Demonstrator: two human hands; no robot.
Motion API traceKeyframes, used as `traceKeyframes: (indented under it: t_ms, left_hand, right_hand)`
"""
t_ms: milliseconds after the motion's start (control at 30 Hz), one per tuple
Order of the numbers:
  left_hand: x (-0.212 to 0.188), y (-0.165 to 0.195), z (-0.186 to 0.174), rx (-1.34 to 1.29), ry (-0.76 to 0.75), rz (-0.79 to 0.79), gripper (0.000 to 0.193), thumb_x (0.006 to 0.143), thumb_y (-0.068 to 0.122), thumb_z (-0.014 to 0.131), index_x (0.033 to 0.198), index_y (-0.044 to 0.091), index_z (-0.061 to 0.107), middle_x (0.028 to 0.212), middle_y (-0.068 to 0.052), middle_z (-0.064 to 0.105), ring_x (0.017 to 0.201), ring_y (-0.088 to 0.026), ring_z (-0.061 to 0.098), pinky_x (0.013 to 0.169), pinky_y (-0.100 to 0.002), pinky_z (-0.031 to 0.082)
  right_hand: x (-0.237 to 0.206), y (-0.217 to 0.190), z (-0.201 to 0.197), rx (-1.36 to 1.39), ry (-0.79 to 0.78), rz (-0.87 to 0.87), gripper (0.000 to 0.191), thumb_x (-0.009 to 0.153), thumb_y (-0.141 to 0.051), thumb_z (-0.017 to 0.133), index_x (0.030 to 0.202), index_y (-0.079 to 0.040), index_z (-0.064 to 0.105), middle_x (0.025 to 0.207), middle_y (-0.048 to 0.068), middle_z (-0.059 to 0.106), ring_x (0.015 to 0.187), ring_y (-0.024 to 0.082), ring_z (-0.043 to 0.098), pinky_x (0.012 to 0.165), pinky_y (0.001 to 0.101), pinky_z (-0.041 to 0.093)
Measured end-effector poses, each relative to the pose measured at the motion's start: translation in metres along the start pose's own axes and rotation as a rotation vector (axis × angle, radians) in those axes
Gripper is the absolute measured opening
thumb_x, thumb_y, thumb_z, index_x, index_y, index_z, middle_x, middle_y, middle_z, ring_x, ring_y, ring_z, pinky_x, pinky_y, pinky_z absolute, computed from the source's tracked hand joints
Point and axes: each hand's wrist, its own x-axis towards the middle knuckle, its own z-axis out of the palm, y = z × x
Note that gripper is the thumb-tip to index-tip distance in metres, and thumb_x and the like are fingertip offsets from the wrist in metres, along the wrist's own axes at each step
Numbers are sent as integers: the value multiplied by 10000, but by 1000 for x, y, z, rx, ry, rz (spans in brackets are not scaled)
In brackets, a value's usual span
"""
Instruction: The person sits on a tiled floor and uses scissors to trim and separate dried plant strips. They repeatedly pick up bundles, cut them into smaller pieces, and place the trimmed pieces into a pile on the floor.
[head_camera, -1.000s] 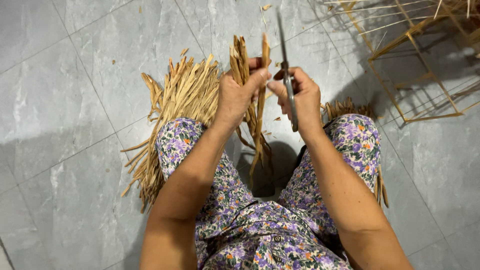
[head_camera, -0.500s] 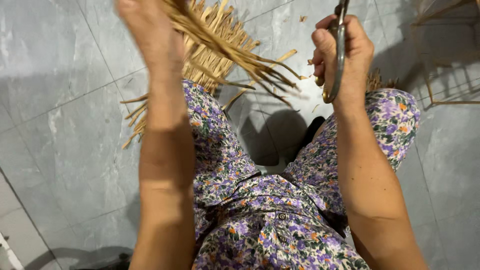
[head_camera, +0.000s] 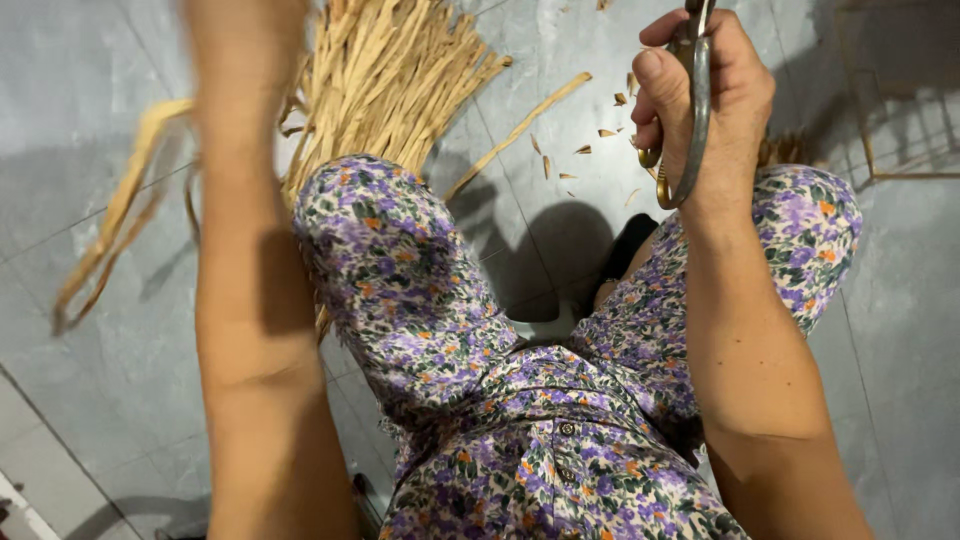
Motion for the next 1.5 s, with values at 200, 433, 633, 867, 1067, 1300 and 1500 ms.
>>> traceKeyframes:
  t_ms: [200, 433, 633, 867, 1067, 1300, 1500]
  left_hand:
    - [-48, -8, 112, 362, -792, -189, 233, 915, 297, 784, 876, 68, 801, 798, -92, 748, 719, -205, 721, 685, -354, 556]
    - [-129, -22, 167, 374, -1017, -430, 170, 907, 185, 742, 1015, 63, 791, 872, -60, 781, 728, -165, 709, 618, -339, 547]
    - [-164, -15, 179, 430, -1032, -456, 201, 913, 186, 753, 1071, 63, 761, 899, -64, 788, 739, -159, 703, 620, -334, 535]
    - [-130, -7, 172, 309, -862, -379, 253, 920, 187, 765, 1137, 64, 727, 931, -68, 795, 751, -153, 697, 623, -328, 522]
    - [-69, 54, 136, -13, -817, -305, 306, 926, 188, 776, 1194, 65, 697, 958, -72, 802, 762, -148, 692, 626, -323, 510]
    - [-80, 166, 104, -351, -1032, 138, 537, 839, 158, 780, 1346, 94, 614, 1283, 64, 653, 1041, -57, 665, 883, -228, 535]
    - [-100, 214, 104, 253, -1040, 165, 325, 859, 235, 837, 1154, 123, 756, 908, 0, 785, 827, -95, 683, 797, -290, 561]
  right_hand:
    - [2, -7, 1, 46, 18, 45, 240, 1131, -229, 727, 1209, -26, 625, 719, 16, 604, 543, 70, 554, 476, 209, 430]
    - [12, -3, 3, 89, 74, 159, 200, 1069, -178, 710, 1197, -48, 628, 764, -4, 600, 594, 61, 540, 506, 224, 427]
    - [23, -1, 8, 0, 144, 299, 172, 992, -153, 716, 1144, -94, 662, 690, -41, 599, 544, 34, 536, 466, 204, 437]
    - [28, 3, 10, -33, 144, 299, 275, 943, -157, 767, 1182, -99, 645, 794, -3, 695, 611, 35, 576, 499, 202, 448]
    - [32, 21, 3, 187, 195, 76, 429, 975, -102, 781, 1323, -69, 533, 1132, 80, 757, 902, 69, 695, 735, 218, 576]
    - [34, 17, -8, 461, 275, -18, 407, 942, -100, 777, 1261, -49, 529, 1097, 137, 766, 719, 98, 637, 625, 241, 544]
    - [25, 7, -14, 447, 293, -97, 339, 933, -80, 779, 1201, -37, 575, 927, 119, 767, 626, 76, 584, 566, 224, 488]
